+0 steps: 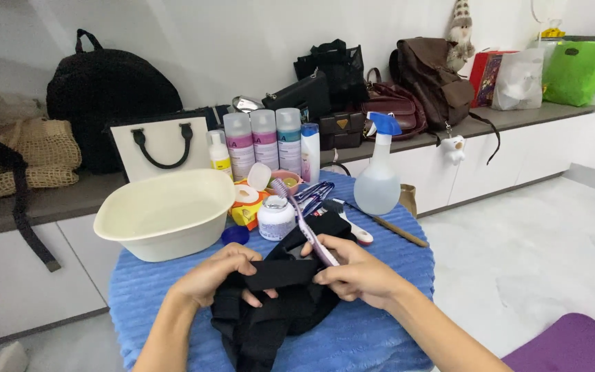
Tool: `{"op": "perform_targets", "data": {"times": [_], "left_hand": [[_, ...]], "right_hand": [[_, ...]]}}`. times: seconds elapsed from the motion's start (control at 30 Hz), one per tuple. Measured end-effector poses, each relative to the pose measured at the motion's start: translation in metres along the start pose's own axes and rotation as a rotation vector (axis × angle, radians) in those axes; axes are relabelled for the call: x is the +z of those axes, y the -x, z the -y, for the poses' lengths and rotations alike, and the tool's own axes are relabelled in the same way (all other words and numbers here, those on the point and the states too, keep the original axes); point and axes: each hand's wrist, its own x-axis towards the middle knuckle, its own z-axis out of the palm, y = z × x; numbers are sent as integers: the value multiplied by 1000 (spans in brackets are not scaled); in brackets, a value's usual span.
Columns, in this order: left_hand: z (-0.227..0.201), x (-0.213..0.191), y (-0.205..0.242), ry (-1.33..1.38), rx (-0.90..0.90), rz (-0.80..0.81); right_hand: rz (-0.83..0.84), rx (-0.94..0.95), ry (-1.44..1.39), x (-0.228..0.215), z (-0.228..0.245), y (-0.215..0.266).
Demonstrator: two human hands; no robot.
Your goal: Using a toothbrush to scrub and clean the surface of a black waist bag.
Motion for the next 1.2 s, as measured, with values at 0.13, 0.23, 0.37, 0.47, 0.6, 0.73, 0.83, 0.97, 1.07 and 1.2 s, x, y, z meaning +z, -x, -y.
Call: {"op": "perform_targets", "data": {"times": [0.13, 0.23, 0.37, 0.47, 0.6, 0.73, 0.83, 0.97, 1.07, 1.2], "left_hand": [[-14, 13, 10, -130, 71, -57], [-18, 9, 14, -152, 125, 111], [-27, 9, 6, -101, 162, 165], [-40, 19, -5, -242, 30, 246], [-30, 22, -29, -105, -2, 298], [-16, 19, -28, 29, 8, 142], [-13, 20, -32, 214, 1, -26], [-12, 20, -40, 199, -58, -42], [-11, 20, -40, 112, -53, -129], [-2, 11, -42, 3, 53, -91]], "right_hand": [[125, -34, -84, -11, 2, 3], [141, -114, 94, -10, 4, 3], [138, -111, 280, -8, 14, 5], [212, -142, 343, -20, 16, -8], [245, -115, 143, -46, 7, -37], [138, -92, 287, -52, 33, -55], [-12, -71, 273, -35, 67, -65], [-139, -198, 621, 12, 97, -108], [-123, -275, 1105, 50, 104, -148], [-95, -195, 1528, 89, 107, -192]]}}
